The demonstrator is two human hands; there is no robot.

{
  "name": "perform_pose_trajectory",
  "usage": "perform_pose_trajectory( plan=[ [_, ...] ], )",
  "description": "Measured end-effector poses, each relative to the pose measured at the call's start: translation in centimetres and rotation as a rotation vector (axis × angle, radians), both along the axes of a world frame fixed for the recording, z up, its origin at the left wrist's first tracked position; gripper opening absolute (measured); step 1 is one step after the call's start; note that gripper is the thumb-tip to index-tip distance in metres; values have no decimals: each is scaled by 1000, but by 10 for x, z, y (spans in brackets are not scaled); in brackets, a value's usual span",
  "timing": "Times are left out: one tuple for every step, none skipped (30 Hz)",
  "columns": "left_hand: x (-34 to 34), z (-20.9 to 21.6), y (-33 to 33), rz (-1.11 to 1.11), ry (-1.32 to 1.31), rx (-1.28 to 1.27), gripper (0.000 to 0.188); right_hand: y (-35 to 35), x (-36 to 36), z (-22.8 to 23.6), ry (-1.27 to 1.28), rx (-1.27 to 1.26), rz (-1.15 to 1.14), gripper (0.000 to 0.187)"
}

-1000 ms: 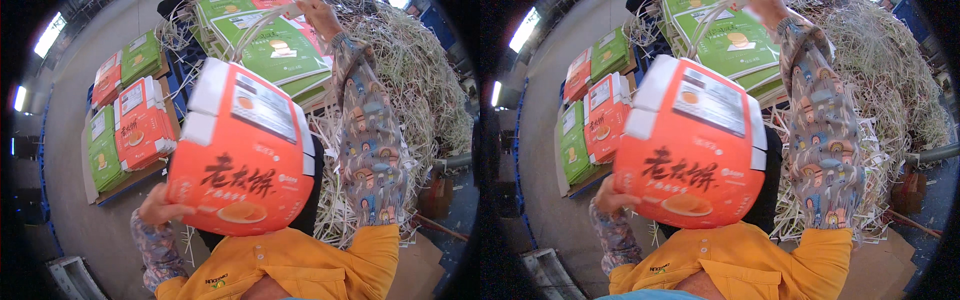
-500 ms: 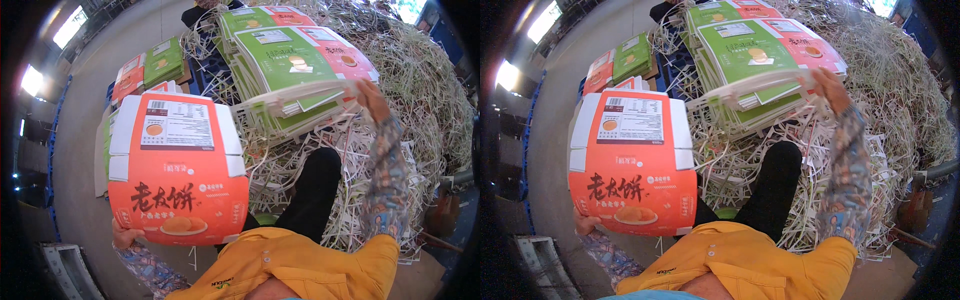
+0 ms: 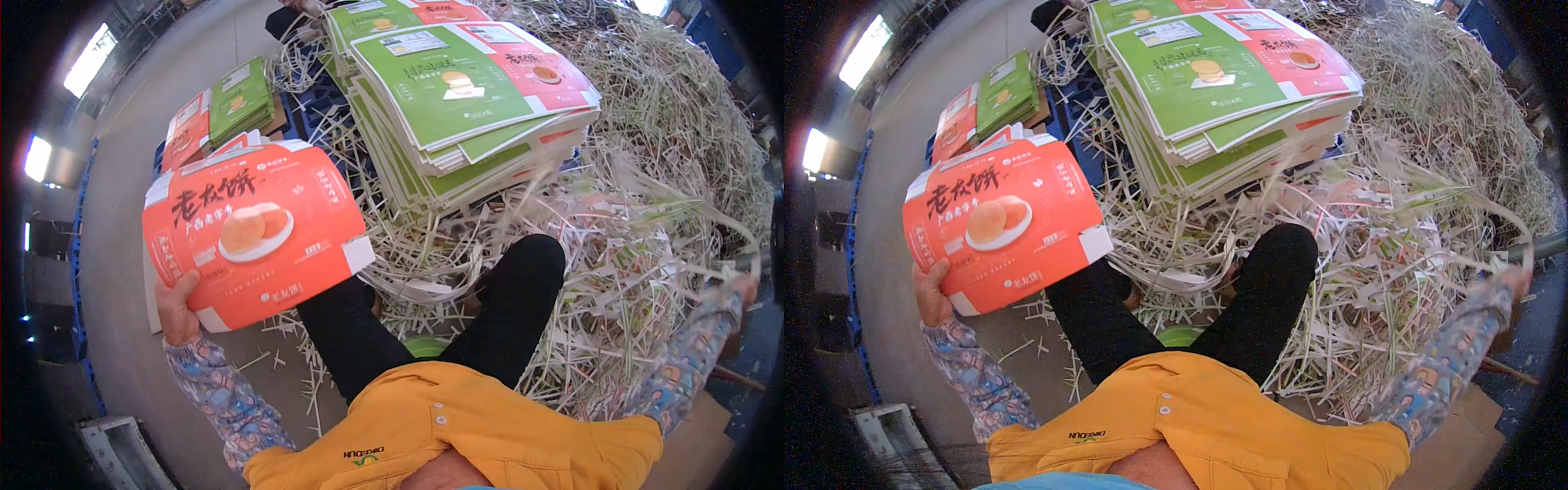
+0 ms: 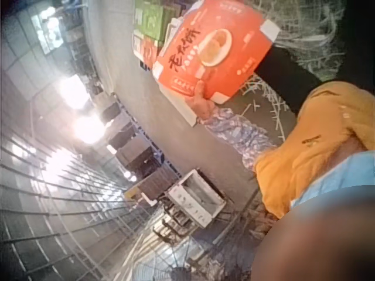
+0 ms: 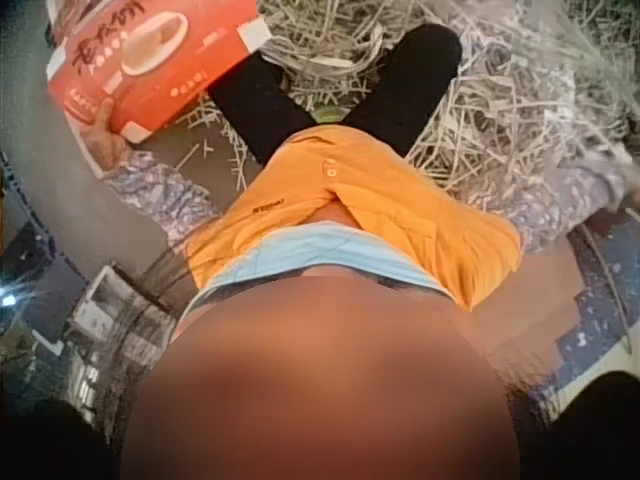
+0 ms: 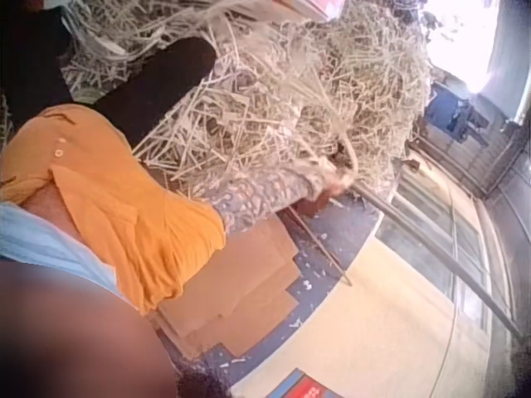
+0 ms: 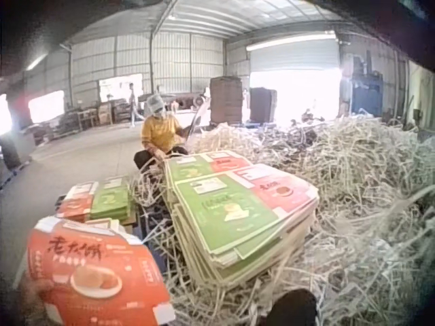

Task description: Stripping away excess paper trimmings from printed cardboard box sheets.

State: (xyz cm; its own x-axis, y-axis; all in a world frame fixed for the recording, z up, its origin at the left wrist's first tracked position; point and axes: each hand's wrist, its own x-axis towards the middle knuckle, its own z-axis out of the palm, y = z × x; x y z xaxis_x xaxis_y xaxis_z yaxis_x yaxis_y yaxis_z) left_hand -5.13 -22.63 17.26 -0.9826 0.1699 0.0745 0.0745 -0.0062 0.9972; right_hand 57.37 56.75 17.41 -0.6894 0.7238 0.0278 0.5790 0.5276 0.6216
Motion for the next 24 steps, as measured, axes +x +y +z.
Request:
perform_pose_trajectory(
  plan=[
    [4,14,9,-6,34,-48,49,-24,-28,-12,138,44,-130,38],
    [5,18,7,9,37,-39,49,-54,-46,0,270,121,-261,40],
    [1,22,13,-23,59,-24,48,-78,-51,9,394,192,-407,41],
    [-4,24,24,-60,79,-8,48,-98,-50,16,517,267,-557,43],
    [-6,30,36,-102,86,30,48,-108,-49,22,642,338,-703,44],
    [-12,28,56,-130,73,49,48,-122,-36,41,760,441,-866,46],
    [-14,30,72,-174,95,130,48,-101,-12,55,891,531,-1020,48],
    [-13,31,87,-202,120,200,49,-99,-18,47,894,530,-1021,48],
    [-11,32,102,-198,127,201,49,-96,-32,33,746,613,-810,47],
    [-8,30,117,-258,113,299,49,-90,-48,15,598,686,-594,46],
    [-8,25,135,-337,93,413,50,-62,-35,-7,911,376,-262,43],
    [-12,13,152,-393,26,449,50,-32,-20,-32,1168,57,93,41],
    [-16,-4,171,-450,-37,475,49,-18,-31,-60,1242,-125,0,34],
    [-14,-8,162,-418,-94,359,48,-88,-178,-91,1747,-793,-189,32],
    [-21,-30,175,-485,-193,331,46,-113,-205,-106,1755,-1015,-10,27],
    [-23,-54,184,-574,-310,405,43,-168,-271,-98,1631,-1151,-51,32],
    [-15,-64,198,-608,-361,409,40,-205,-310,-100,1566,-1295,-116,37],
    [-14,-87,211,-654,-469,449,40,-229,-338,-106,1557,-1486,-153,41],
    [-16,-112,222,-701,-580,487,39,-242,-360,-123,1572,-1587,-163,43],
    [-19,-132,227,-693,-585,486,39,-261,-387,-132,1516,-1647,-239,41],
    [-20,-146,233,-712,-672,480,39,-263,-402,-148,1459,-1754,-219,40],
    [-19,-158,238,-730,-763,470,40,-269,-414,-163,1438,-1843,-226,39],
    [-19,-166,241,-730,-769,474,40,-270,-424,-171,1414,-1874,-285,37],
    [-19,-168,242,-748,-783,497,40,-274,-432,-177,1412,-1852,-262,38]
  ],
)
